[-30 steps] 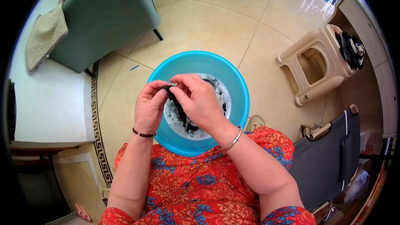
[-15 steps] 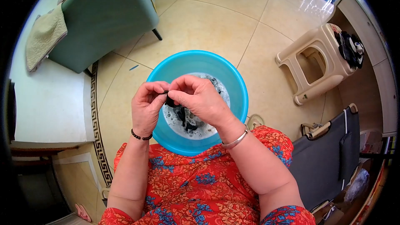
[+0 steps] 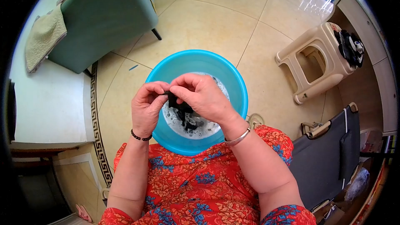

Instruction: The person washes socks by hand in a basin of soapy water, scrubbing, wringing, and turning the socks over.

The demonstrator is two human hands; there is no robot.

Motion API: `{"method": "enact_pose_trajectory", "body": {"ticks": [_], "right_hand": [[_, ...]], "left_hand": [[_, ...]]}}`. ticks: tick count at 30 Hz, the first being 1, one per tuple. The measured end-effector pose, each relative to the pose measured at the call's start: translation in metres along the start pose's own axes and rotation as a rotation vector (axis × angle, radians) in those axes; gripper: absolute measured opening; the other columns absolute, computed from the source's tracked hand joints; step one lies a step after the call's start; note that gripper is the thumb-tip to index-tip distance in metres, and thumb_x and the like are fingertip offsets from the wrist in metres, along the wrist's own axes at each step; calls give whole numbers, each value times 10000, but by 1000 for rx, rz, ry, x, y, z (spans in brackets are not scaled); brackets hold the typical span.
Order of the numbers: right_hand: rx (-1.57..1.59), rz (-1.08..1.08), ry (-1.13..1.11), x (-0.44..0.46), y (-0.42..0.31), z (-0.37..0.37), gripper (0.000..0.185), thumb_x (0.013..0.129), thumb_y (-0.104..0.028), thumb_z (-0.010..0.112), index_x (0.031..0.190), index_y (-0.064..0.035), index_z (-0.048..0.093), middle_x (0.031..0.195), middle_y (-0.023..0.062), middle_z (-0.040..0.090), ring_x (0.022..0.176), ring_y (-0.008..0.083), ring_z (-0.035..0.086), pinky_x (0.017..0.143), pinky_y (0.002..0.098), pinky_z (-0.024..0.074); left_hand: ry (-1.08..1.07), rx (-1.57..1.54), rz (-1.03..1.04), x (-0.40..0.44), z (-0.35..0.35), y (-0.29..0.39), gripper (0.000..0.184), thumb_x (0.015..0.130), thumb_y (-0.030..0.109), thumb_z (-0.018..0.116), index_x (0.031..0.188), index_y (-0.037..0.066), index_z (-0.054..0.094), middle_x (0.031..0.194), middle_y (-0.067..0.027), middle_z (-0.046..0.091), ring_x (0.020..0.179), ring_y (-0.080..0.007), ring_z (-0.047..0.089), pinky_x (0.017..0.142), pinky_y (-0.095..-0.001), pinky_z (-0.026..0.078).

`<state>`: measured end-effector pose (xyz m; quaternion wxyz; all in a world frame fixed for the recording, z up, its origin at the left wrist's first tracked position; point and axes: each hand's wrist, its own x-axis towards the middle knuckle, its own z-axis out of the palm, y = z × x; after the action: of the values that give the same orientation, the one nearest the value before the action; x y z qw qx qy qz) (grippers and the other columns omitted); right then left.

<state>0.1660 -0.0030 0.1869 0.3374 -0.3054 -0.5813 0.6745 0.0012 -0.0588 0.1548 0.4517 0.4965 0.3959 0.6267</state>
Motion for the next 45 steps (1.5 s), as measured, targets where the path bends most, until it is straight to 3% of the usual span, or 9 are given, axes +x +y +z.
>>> {"method": "enact_pose_trajectory", "body": {"ticks": [13,21,25,27,31,34,36,42,45], "right_hand": [[16,115,-137,-2,1,-2,179,912,-162,489,876,-3,561,710,3,556,647,63,508,597,209,427],[338,58,11,-2,-4,-1,227,935,-208,459,782,-43,492,689,6,515,635,74,511,603,216,436],[230,84,57,0,1,-2,242,932,-221,469,780,-34,496,697,15,531,595,79,509,570,219,436],[-119,69,93,-2,1,-3,234,920,-210,488,787,-18,513,718,29,557,577,82,517,553,218,439],[-41,53,207,0,1,4,201,897,-181,527,809,-1,537,741,41,575,610,72,532,568,216,443],[-49,40,210,1,9,4,152,868,-141,559,855,10,559,750,60,588,657,96,559,592,246,457],[-353,-236,242,3,17,9,141,843,-121,577,901,7,567,761,84,599,705,138,574,628,278,466],[-699,-339,258,5,22,10,163,838,-129,563,941,-4,571,792,106,609,744,173,579,686,296,461],[-287,-63,198,6,18,5,169,858,-141,533,926,8,571,794,89,611,739,146,564,681,296,453]], "left_hand": [[-39,1,7,0,1,3,150,810,-88,579,900,23,535,964,-58,582,904,-122,562,811,-251,476],[0,-24,9,1,0,0,150,812,-91,573,899,22,526,950,-51,583,903,-121,564,828,-247,469],[13,-11,-5,2,0,-4,164,810,-83,578,929,15,522,941,-44,581,891,-119,559,819,-240,463],[107,149,-90,3,4,1,138,820,-47,581,946,9,566,927,-35,581,855,-109,549,767,-229,457],[56,491,67,8,0,-2,116,835,-5,578,940,17,620,912,-34,585,808,-97,540,713,-223,446],[85,482,-13,8,1,-4,102,837,22,585,913,31,653,894,-34,586,784,-93,537,695,-227,441],[122,332,-72,8,-2,-12,96,837,49,607,922,21,644,882,-31,601,744,-85,539,680,-225,448],[114,115,-231,7,-2,-3,121,844,113,636,913,14,642,864,9,619,667,-54,520,599,-187,423],[42,107,-425,9,-8,7,139,840,125,643,940,28,639,858,28,607,683,-39,505,577,-172,398]]}}
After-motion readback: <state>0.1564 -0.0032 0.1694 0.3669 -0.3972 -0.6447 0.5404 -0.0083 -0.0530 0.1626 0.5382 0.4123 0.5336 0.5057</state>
